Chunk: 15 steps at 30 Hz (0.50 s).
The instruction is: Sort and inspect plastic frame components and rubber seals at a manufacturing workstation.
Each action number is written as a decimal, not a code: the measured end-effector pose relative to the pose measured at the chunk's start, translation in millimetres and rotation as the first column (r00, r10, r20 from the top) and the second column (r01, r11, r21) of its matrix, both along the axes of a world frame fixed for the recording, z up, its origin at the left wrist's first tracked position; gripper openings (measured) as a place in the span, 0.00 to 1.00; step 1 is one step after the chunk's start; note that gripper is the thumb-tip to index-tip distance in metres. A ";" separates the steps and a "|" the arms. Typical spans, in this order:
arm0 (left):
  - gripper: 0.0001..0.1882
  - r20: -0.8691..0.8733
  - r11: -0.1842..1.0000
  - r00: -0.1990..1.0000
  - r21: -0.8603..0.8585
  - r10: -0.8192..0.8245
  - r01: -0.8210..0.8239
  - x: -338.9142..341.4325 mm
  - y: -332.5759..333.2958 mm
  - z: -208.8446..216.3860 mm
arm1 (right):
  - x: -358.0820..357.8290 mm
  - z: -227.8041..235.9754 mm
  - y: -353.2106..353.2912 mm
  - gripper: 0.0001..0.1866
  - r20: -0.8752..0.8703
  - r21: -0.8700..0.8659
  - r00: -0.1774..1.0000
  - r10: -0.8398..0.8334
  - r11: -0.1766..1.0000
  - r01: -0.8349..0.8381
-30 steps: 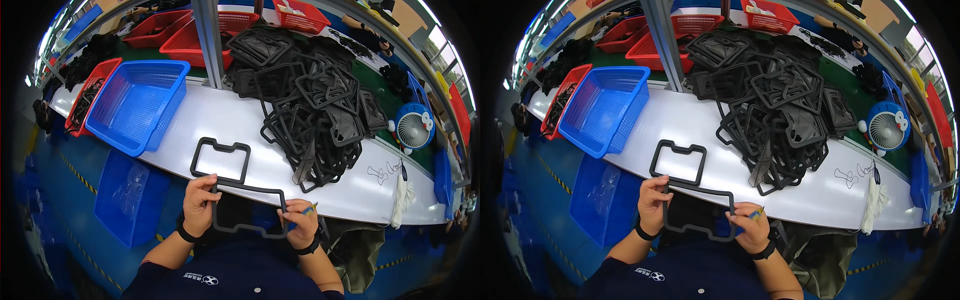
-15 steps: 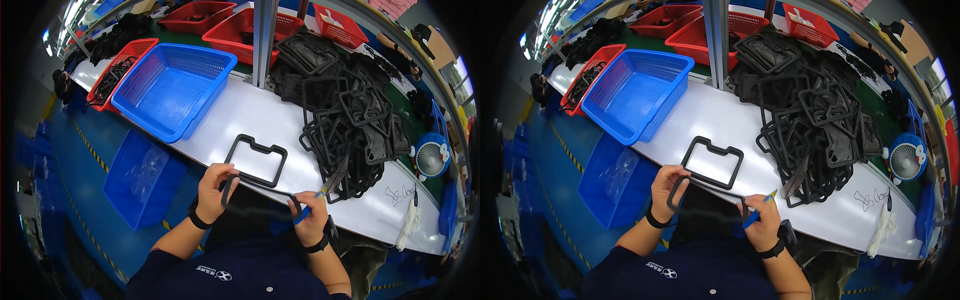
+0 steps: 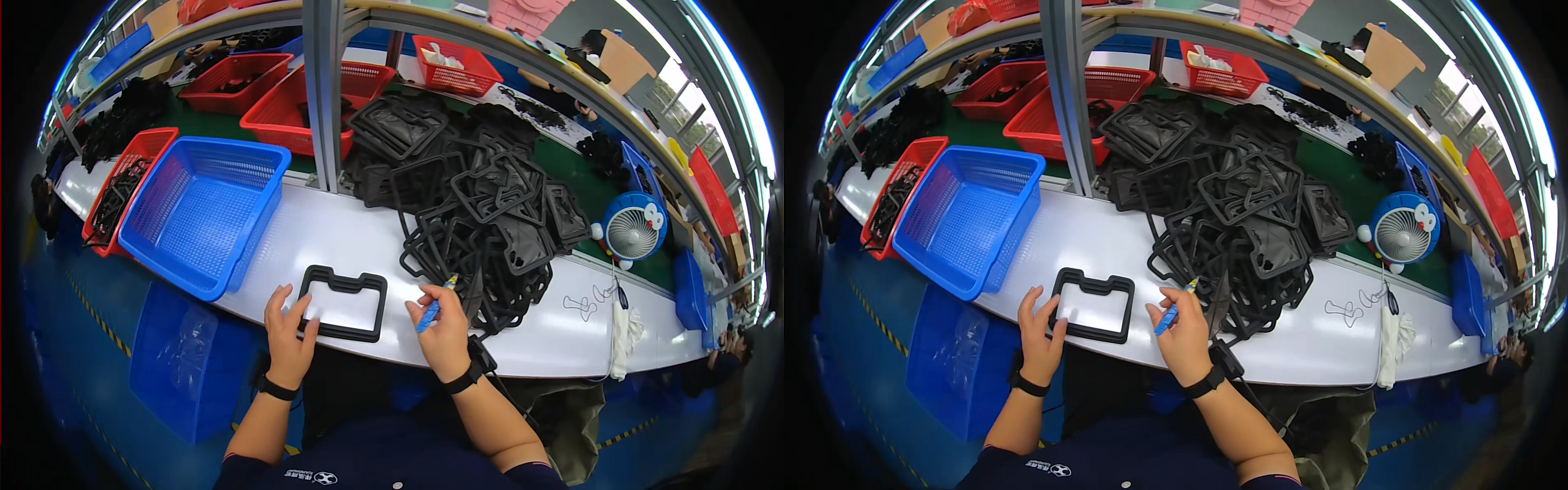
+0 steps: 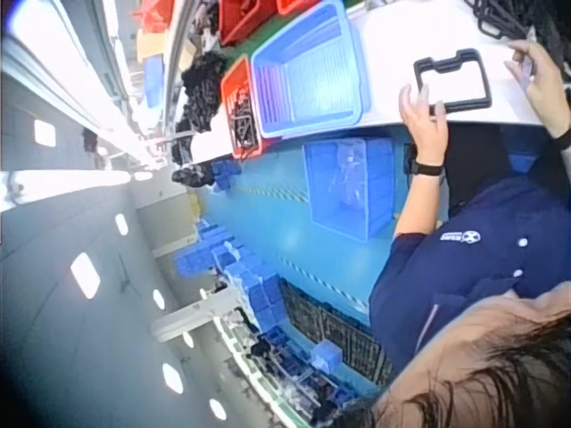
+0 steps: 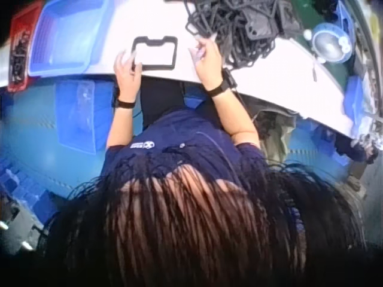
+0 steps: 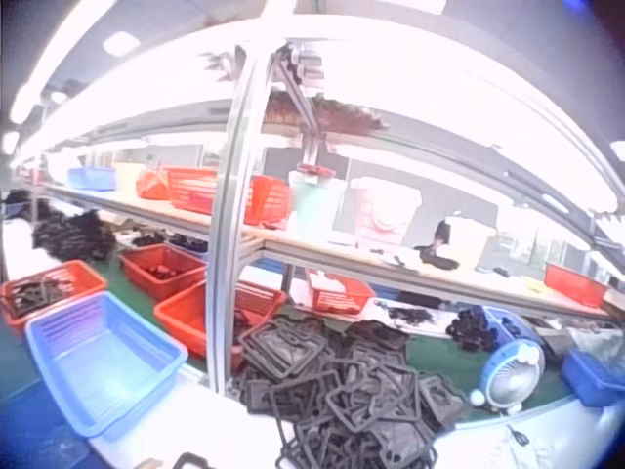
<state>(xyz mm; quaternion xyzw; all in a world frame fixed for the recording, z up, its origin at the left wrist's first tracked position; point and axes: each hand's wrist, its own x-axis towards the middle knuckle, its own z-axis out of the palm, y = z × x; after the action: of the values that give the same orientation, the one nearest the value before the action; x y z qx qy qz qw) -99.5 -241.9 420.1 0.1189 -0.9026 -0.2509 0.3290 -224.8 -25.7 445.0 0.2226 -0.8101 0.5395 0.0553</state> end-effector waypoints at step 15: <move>0.17 -0.019 0.961 0.979 0.188 -0.202 0.202 8.3 34.1 31.6 | -86.9 91.9 99.1 0.08 -0.712 0.205 0.674 -0.196 0.860 0.467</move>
<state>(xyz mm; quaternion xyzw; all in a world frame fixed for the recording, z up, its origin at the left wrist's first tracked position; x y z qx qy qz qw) -91.2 -207.8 451.6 0.0569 -0.8822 -0.3678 0.2885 -311.8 73.4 536.9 0.2532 -0.8485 0.2401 0.3979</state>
